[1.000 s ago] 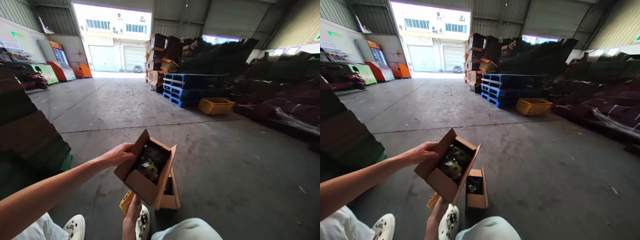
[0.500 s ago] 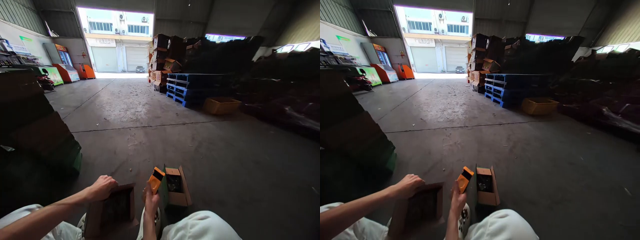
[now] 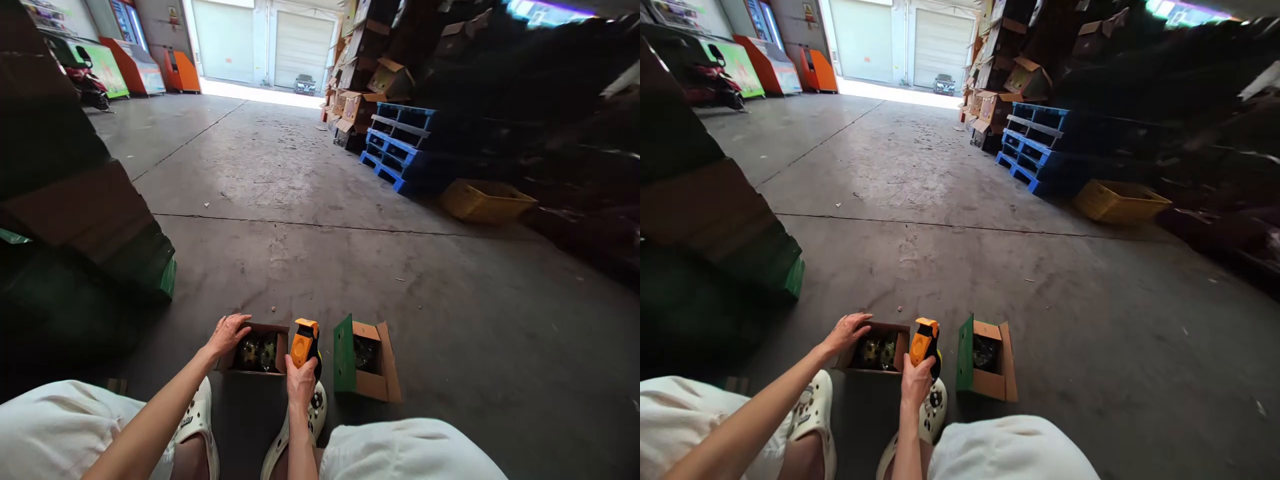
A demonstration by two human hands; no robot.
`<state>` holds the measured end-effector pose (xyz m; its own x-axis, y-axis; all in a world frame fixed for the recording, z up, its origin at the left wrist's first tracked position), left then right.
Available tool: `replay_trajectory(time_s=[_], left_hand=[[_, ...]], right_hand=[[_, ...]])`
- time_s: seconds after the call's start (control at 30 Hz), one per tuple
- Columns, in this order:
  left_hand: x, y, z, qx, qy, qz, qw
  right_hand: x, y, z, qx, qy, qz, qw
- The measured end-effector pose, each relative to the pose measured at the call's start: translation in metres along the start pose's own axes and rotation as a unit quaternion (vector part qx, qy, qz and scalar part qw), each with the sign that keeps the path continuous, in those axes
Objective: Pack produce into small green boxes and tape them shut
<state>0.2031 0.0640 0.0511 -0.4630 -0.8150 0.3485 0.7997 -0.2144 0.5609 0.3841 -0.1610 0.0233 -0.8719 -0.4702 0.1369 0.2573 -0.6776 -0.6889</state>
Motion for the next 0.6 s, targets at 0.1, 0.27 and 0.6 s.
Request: replay_trajectory(time_s=[0.1, 0.27, 0.6], left_hand=[[-0.008, -0.032, 0.011, 0.102, 0.074, 0.076, 0.989], [-0.002, -0.082, -0.020, 0.299, -0.094, 0.201, 0.928], [0.011, -0.082, -0.044, 0.126, -0.033, 0.159, 0.979]], right_hand=[[-0.006, -0.002, -0.012, 0.032, -0.014, -0.002, 0.999], [-0.013, -0.014, -0.022, 0.112, -0.085, -0.006, 0.990], [-0.006, -0.027, -0.011, 0.133, -0.091, 0.011, 0.987]])
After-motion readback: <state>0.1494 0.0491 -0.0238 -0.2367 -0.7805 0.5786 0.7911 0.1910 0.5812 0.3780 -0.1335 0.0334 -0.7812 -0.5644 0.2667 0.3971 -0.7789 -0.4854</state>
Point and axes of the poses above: each hand's wrist, its own x-axis away from the middle knuckle, its own z-axis out of the back of the hand, y = z × x, the point moved 7 cm from there along -x, towards the middle knuckle, and after that the axes turned 12 degrees about z, right-handed, at the moved point
